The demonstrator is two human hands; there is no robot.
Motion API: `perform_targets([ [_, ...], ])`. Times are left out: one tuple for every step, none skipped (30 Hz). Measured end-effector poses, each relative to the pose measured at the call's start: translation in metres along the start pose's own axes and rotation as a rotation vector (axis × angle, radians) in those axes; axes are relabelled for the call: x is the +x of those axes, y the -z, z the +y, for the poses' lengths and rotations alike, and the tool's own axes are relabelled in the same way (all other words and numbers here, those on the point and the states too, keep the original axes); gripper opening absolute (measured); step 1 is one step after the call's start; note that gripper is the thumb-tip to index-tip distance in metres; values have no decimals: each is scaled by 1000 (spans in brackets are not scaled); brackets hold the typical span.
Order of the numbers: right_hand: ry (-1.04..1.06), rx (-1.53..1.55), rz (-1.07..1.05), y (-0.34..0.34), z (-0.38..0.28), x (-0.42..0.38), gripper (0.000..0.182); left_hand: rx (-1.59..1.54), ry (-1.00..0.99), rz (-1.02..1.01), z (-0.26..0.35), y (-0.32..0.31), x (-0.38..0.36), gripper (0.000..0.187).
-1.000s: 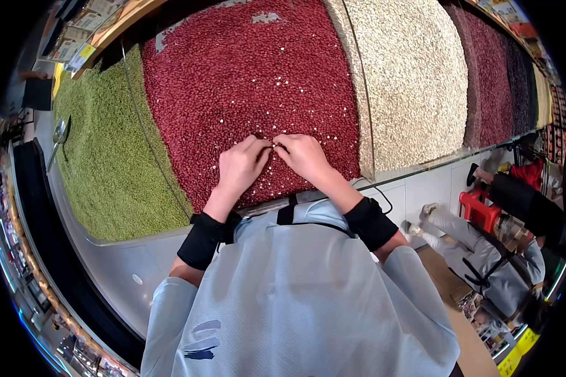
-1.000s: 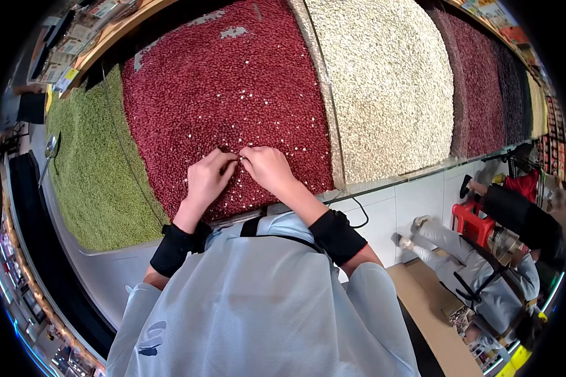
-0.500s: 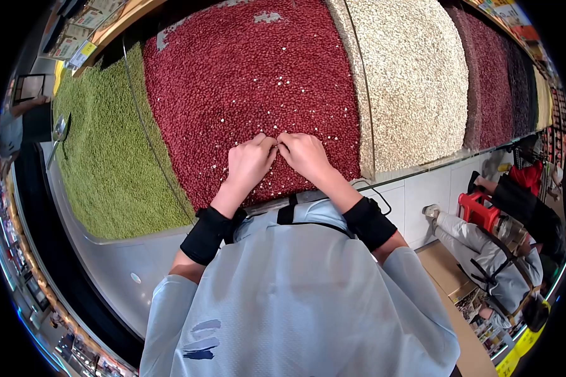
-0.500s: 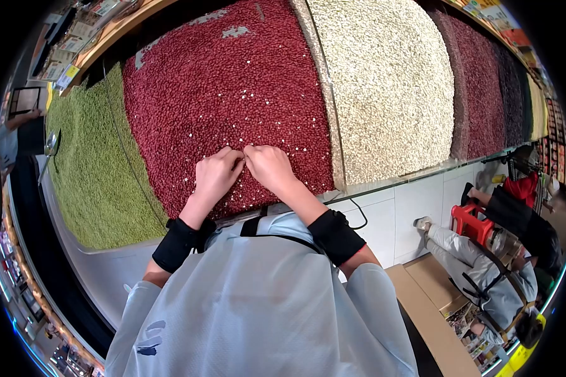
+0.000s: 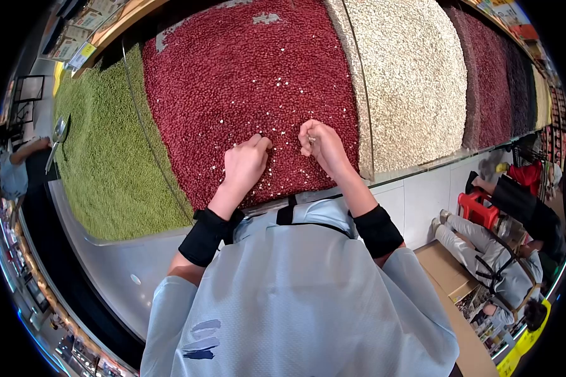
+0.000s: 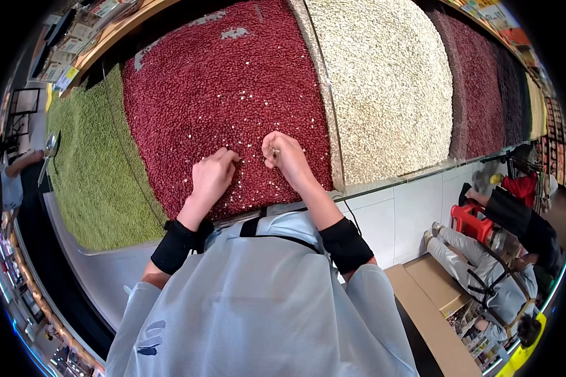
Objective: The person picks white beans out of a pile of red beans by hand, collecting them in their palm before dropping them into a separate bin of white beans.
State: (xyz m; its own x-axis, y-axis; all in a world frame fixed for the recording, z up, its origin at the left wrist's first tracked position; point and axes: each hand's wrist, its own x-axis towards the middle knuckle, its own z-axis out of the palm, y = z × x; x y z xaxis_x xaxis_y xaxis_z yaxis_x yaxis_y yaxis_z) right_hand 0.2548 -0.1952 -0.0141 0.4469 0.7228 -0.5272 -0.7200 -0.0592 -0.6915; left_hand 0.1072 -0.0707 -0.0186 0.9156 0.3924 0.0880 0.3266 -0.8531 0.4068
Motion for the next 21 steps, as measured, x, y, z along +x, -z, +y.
perform_targets([
  [0, 0, 0, 3, 1, -1, 16, 3, -3, 1, 0, 0, -1, 4],
  [7, -115, -33, 6, 2, -2, 17, 7, -5, 3, 1, -1, -1, 4],
  [13, -230, -68, 8, 3, -3, 18, 7, -2, 3, 1, -1, -1, 4],
  [11, -231, -71, 8, 5, -3, 18, 8, -15, 16, 2, -2, -1, 5],
  [10, -245, -71, 6, 6, -5, 19, 8, -29, 29, 3, -3, -1, 6],
  [10, -258, -69, 5, 6, -6, 20, 8, -28, 29, 4, -5, 0, 6],
  [16, -256, -66, 6, 10, -6, 20, 30, -38, 8, 4, -6, 0, 7],
  [17, -257, -66, 6, 9, -6, 20, 52, -48, -15, 4, -8, 0, 8],
  [12, -259, -58, 6, 9, -7, 20, 52, -48, -14, 3, -13, 0, 8],
  [9, -261, -49, 6, 8, -7, 20, 79, -52, -27, 2, -18, 0, 8],
  [9, -260, -49, 7, 8, -7, 20, 105, -56, -40, 2, -19, 0, 9],
  [9, -233, -57, 10, 8, -7, 20, 105, -58, -40, 2, -19, 0, 9],
  [10, -206, -64, 12, 8, -7, 21, 117, -57, -57, 1, -20, 0, 9],
  [13, -206, -62, 11, 6, -8, 21, 130, -55, -74, 2, -18, 1, 9],
  [-30, -64, -36, 9, 3, -10, 22, 130, -59, -72, 1, -16, 1, 9],
  [-72, 80, -8, 8, 0, -11, 24, 61, -45, -31, 1, -13, 1, 9],
  [-69, 81, -6, 9, 0, -10, 24, -8, -32, 8, 3, -9, 1, 10],
  [-99, 150, -29, 10, 0, -9, 29, -9, -34, 7, 7, 0, 3, 10],
  [-131, 220, -55, 11, 1, -9, 34, -105, 6, 9, 12, 10, 4, 11],
  [-164, 288, -81, 10, 0, -9, 40, -200, 47, 12, 17, 20, 5, 12],
  [-166, 288, -81, 9, -1, -9, 40, -248, 24, 44, 19, 26, 4, 14],
])
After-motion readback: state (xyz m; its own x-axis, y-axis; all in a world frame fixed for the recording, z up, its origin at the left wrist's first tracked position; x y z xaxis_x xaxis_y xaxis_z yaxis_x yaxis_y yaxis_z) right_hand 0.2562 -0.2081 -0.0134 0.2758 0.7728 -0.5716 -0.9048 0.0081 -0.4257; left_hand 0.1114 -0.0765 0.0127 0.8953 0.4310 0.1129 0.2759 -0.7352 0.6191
